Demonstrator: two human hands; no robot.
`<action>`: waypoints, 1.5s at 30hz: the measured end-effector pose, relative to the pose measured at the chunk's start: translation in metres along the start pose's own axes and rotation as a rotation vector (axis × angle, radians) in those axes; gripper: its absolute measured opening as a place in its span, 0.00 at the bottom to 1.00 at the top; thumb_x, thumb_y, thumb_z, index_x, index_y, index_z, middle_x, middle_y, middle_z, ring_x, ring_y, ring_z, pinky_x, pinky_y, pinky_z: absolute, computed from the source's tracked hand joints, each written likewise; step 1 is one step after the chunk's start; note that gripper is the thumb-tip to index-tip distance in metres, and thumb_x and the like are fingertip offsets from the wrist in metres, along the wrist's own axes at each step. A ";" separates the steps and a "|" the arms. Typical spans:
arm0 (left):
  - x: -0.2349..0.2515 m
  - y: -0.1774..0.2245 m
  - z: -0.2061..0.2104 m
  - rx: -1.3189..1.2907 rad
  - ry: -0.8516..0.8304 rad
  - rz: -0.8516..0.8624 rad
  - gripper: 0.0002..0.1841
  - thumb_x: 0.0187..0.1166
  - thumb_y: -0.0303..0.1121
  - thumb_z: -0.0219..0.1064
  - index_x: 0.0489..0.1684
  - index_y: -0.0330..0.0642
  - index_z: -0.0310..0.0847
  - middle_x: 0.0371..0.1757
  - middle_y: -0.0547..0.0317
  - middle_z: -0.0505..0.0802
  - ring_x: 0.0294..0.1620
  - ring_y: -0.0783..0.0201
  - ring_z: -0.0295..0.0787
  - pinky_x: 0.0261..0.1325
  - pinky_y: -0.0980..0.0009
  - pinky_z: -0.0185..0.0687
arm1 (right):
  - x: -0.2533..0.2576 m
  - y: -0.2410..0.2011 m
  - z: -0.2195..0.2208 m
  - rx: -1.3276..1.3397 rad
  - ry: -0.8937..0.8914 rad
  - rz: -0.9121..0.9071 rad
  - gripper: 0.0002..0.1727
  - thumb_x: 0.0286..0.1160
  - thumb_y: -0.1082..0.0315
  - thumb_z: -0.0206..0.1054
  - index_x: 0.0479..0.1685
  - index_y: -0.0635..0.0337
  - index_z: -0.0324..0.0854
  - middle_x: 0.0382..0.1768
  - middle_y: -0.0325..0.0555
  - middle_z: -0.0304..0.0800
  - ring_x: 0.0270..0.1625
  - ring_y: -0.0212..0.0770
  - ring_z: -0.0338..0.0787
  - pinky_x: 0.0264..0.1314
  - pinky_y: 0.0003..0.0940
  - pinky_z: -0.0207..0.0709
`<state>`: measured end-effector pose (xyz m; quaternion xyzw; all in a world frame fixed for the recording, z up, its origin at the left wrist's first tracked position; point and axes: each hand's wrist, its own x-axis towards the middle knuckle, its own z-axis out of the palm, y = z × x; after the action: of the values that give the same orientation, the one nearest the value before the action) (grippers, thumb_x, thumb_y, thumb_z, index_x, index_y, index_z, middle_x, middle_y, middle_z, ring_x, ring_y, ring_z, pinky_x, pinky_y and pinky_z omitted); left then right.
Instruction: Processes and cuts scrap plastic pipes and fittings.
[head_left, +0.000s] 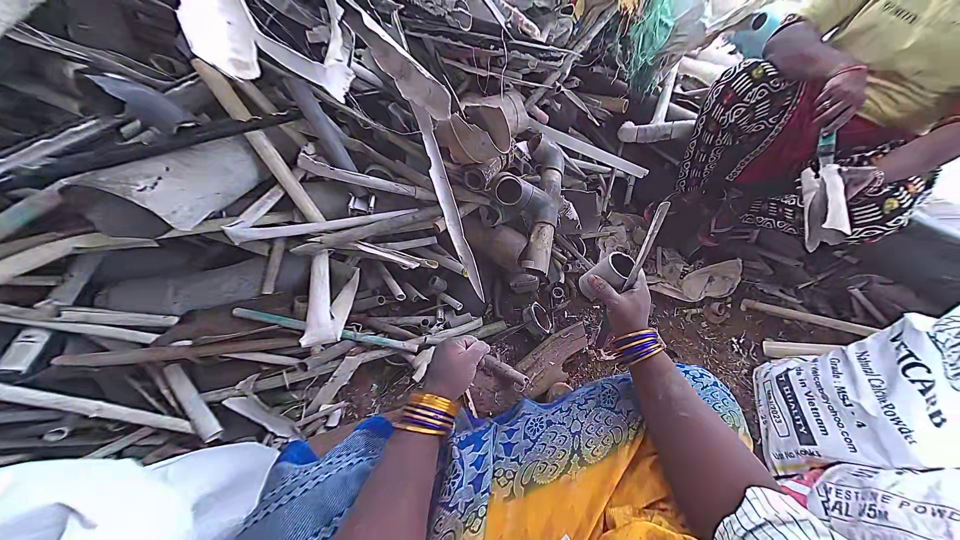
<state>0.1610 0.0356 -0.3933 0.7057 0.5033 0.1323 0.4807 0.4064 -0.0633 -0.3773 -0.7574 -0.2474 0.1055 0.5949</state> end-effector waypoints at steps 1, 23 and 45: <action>0.000 0.002 -0.004 0.099 0.027 -0.027 0.16 0.87 0.30 0.59 0.26 0.32 0.82 0.25 0.55 0.83 0.30 0.62 0.78 0.44 0.59 0.72 | 0.002 -0.002 -0.004 -0.067 -0.053 0.026 0.37 0.57 0.65 0.85 0.68 0.70 0.74 0.50 0.59 0.89 0.54 0.46 0.89 0.62 0.47 0.79; 0.007 0.003 -0.018 0.279 0.028 -0.249 0.17 0.92 0.37 0.58 0.49 0.32 0.89 0.51 0.40 0.93 0.57 0.45 0.87 0.66 0.42 0.73 | 0.028 -0.018 -0.012 0.957 0.367 0.446 0.10 0.87 0.58 0.57 0.45 0.54 0.76 0.33 0.43 0.83 0.31 0.37 0.85 0.32 0.34 0.81; -0.003 -0.013 0.024 0.071 -0.113 0.342 0.37 0.76 0.39 0.72 0.84 0.27 0.67 0.86 0.36 0.73 0.89 0.43 0.66 0.91 0.48 0.52 | -0.051 -0.010 0.038 0.596 -0.299 0.698 0.13 0.90 0.59 0.59 0.53 0.62 0.77 0.29 0.44 0.86 0.21 0.31 0.84 0.19 0.24 0.75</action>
<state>0.1680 0.0206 -0.4149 0.8039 0.3526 0.1545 0.4534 0.3430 -0.0554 -0.3849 -0.5681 -0.0201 0.4731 0.6731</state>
